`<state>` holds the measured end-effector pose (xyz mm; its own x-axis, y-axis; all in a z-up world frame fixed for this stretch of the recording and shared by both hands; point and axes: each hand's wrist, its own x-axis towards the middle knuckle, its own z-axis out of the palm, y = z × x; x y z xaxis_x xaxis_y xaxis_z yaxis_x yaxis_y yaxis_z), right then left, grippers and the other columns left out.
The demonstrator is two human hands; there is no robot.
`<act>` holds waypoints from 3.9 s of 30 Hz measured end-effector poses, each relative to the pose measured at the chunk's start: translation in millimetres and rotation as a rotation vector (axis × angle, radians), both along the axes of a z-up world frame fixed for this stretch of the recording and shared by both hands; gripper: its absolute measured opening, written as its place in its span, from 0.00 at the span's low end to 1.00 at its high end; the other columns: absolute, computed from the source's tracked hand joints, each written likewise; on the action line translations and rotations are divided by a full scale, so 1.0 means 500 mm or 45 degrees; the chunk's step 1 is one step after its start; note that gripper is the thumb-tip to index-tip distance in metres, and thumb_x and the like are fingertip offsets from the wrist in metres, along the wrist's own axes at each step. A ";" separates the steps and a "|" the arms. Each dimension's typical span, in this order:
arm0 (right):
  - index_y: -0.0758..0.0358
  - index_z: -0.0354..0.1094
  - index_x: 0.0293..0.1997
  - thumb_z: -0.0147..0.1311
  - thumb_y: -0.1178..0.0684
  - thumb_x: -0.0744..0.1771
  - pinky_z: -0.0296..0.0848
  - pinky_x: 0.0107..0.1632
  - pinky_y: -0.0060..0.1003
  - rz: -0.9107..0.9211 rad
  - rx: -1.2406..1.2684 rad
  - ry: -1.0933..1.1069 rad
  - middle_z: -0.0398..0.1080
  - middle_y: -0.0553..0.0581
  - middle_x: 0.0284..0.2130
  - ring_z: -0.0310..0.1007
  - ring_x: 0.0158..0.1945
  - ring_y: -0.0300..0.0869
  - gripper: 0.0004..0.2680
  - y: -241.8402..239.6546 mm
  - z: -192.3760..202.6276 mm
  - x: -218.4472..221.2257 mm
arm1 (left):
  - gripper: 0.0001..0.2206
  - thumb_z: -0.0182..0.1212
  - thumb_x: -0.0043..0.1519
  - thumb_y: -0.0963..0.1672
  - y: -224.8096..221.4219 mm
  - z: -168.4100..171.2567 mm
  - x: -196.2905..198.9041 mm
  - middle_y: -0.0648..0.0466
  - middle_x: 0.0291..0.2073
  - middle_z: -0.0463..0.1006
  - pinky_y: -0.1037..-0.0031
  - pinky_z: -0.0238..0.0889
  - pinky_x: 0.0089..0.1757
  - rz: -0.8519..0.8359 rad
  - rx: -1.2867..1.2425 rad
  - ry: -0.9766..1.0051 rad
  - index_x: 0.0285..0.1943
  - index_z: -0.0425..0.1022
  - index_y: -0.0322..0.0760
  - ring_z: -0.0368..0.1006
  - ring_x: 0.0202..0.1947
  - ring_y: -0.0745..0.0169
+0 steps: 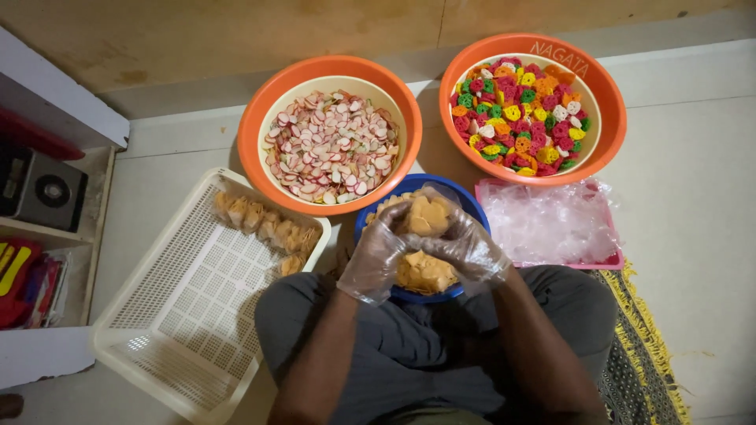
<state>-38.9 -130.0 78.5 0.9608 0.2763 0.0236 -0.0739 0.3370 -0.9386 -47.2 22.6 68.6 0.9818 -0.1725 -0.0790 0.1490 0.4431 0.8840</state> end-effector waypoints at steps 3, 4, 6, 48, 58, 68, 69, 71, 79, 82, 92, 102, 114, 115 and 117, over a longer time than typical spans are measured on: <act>0.63 0.61 0.68 0.68 0.70 0.57 0.78 0.56 0.46 0.023 0.037 0.019 0.74 0.59 0.51 0.74 0.55 0.43 0.31 -0.006 -0.018 -0.004 | 0.30 0.71 0.53 0.35 0.011 0.036 -0.011 0.46 0.53 0.70 0.69 0.79 0.46 -0.007 -0.164 -0.001 0.67 0.66 0.28 0.73 0.52 0.57; 0.64 0.63 0.66 0.68 0.70 0.58 0.79 0.55 0.48 0.035 0.005 0.022 0.75 0.61 0.50 0.75 0.53 0.45 0.29 -0.008 -0.041 0.000 | 0.30 0.72 0.54 0.38 0.011 0.028 -0.009 0.46 0.53 0.72 0.69 0.79 0.45 -0.016 -0.225 -0.048 0.66 0.66 0.29 0.74 0.51 0.57; 0.64 0.66 0.63 0.67 0.69 0.59 0.79 0.53 0.50 0.053 -0.030 0.022 0.76 0.63 0.48 0.76 0.51 0.47 0.26 -0.010 -0.080 0.010 | 0.29 0.73 0.55 0.41 0.012 0.008 -0.007 0.45 0.53 0.74 0.68 0.79 0.45 -0.018 -0.288 -0.098 0.66 0.66 0.30 0.76 0.51 0.58; 0.66 0.63 0.67 0.71 0.63 0.57 0.74 0.59 0.40 -0.139 0.001 -0.158 0.69 0.60 0.59 0.71 0.58 0.41 0.30 0.011 -0.031 0.004 | 0.29 0.70 0.60 0.47 0.027 0.024 -0.032 0.46 0.54 0.76 0.64 0.69 0.55 -0.056 -0.193 -0.213 0.67 0.65 0.30 0.72 0.54 0.60; 0.74 0.75 0.37 0.68 0.65 0.62 0.75 0.36 0.34 -0.544 -0.215 -0.411 0.71 0.61 0.31 0.71 0.34 0.39 0.05 0.016 -0.063 0.029 | 0.33 0.71 0.59 0.44 0.024 -0.015 -0.008 0.45 0.57 0.74 0.65 0.71 0.54 -0.108 -0.158 -0.276 0.71 0.61 0.28 0.71 0.56 0.60; 0.72 0.75 0.35 0.53 0.67 0.63 0.66 0.51 0.16 -1.080 -0.742 -0.758 0.73 0.57 0.31 0.71 0.43 0.35 0.05 0.088 -0.106 0.032 | 0.10 0.68 0.57 0.36 -0.007 -0.073 0.015 0.52 0.39 0.82 0.77 0.71 0.47 0.543 0.223 -0.460 0.46 0.85 0.36 0.74 0.41 0.70; 0.72 0.75 0.35 0.53 0.67 0.63 0.66 0.51 0.16 -1.066 -0.739 -0.760 0.73 0.57 0.31 0.71 0.43 0.35 0.05 0.066 -0.096 0.032 | 0.10 0.68 0.57 0.36 -0.006 -0.100 0.025 0.52 0.39 0.82 0.77 0.71 0.47 0.558 0.225 -0.457 0.46 0.85 0.36 0.74 0.41 0.70; 0.63 0.77 0.39 0.59 0.60 0.67 0.76 0.41 0.48 -0.534 -0.954 -0.642 0.76 0.64 0.31 0.77 0.39 0.59 0.02 0.021 -0.075 0.037 | 0.05 0.69 0.55 0.36 -0.005 -0.152 0.049 0.52 0.33 0.83 0.70 0.73 0.45 0.655 0.462 -0.454 0.37 0.85 0.37 0.79 0.38 0.59; 0.62 0.78 0.37 0.59 0.59 0.67 0.77 0.37 0.45 -0.273 -0.929 -0.807 0.77 0.60 0.27 0.79 0.33 0.55 0.02 0.083 -0.009 0.054 | 0.04 0.75 0.52 0.42 0.084 -0.083 0.019 0.60 0.34 0.84 0.73 0.74 0.44 0.696 0.784 -0.296 0.34 0.85 0.46 0.80 0.40 0.62; 0.58 0.78 0.40 0.58 0.55 0.68 0.76 0.40 0.50 -0.093 -1.013 -0.748 0.77 0.60 0.31 0.78 0.37 0.56 0.03 0.125 -0.017 0.081 | 0.05 0.74 0.52 0.42 0.142 -0.100 0.026 0.58 0.35 0.84 0.72 0.73 0.43 0.709 0.728 -0.230 0.34 0.84 0.44 0.80 0.38 0.64; 0.68 0.76 0.44 0.55 0.59 0.68 0.73 0.52 0.58 0.261 -0.542 -0.782 0.76 0.72 0.40 0.75 0.48 0.67 0.05 0.332 -0.076 0.095 | 0.04 0.66 0.56 0.39 0.321 0.089 -0.085 0.54 0.27 0.79 0.79 0.71 0.44 0.661 0.267 0.179 0.34 0.75 0.37 0.75 0.29 0.69; 0.64 0.76 0.47 0.53 0.53 0.69 0.73 0.56 0.52 0.551 -0.756 -0.620 0.77 0.67 0.45 0.76 0.53 0.61 0.08 0.479 -0.145 0.111 | 0.07 0.66 0.58 0.36 0.449 0.004 -0.137 0.57 0.28 0.77 0.74 0.66 0.48 0.702 0.498 0.327 0.37 0.72 0.35 0.73 0.34 0.69; 0.37 0.79 0.47 0.58 0.43 0.64 0.77 0.56 0.45 0.678 -1.431 -0.177 0.80 0.54 0.45 0.78 0.53 0.51 0.09 0.593 -0.222 0.129 | 0.10 0.62 0.64 0.51 0.507 -0.257 -0.088 0.52 0.35 0.83 0.64 0.68 0.41 0.459 1.194 0.745 0.47 0.78 0.48 0.81 0.41 0.53; 0.41 0.80 0.46 0.58 0.44 0.64 0.77 0.55 0.46 0.673 -1.442 -0.136 0.80 0.56 0.43 0.78 0.52 0.52 0.09 0.598 -0.227 0.131 | 0.11 0.59 0.64 0.52 0.505 -0.270 -0.079 0.53 0.36 0.83 0.63 0.70 0.43 0.430 1.237 0.807 0.48 0.79 0.50 0.80 0.44 0.53; 0.45 0.81 0.45 0.59 0.44 0.63 0.77 0.55 0.48 0.671 -1.452 -0.094 0.80 0.58 0.42 0.78 0.52 0.53 0.09 0.598 -0.246 0.140 | 0.13 0.56 0.64 0.54 0.503 -0.292 -0.072 0.53 0.38 0.84 0.62 0.71 0.45 0.400 1.279 0.871 0.48 0.79 0.52 0.80 0.47 0.52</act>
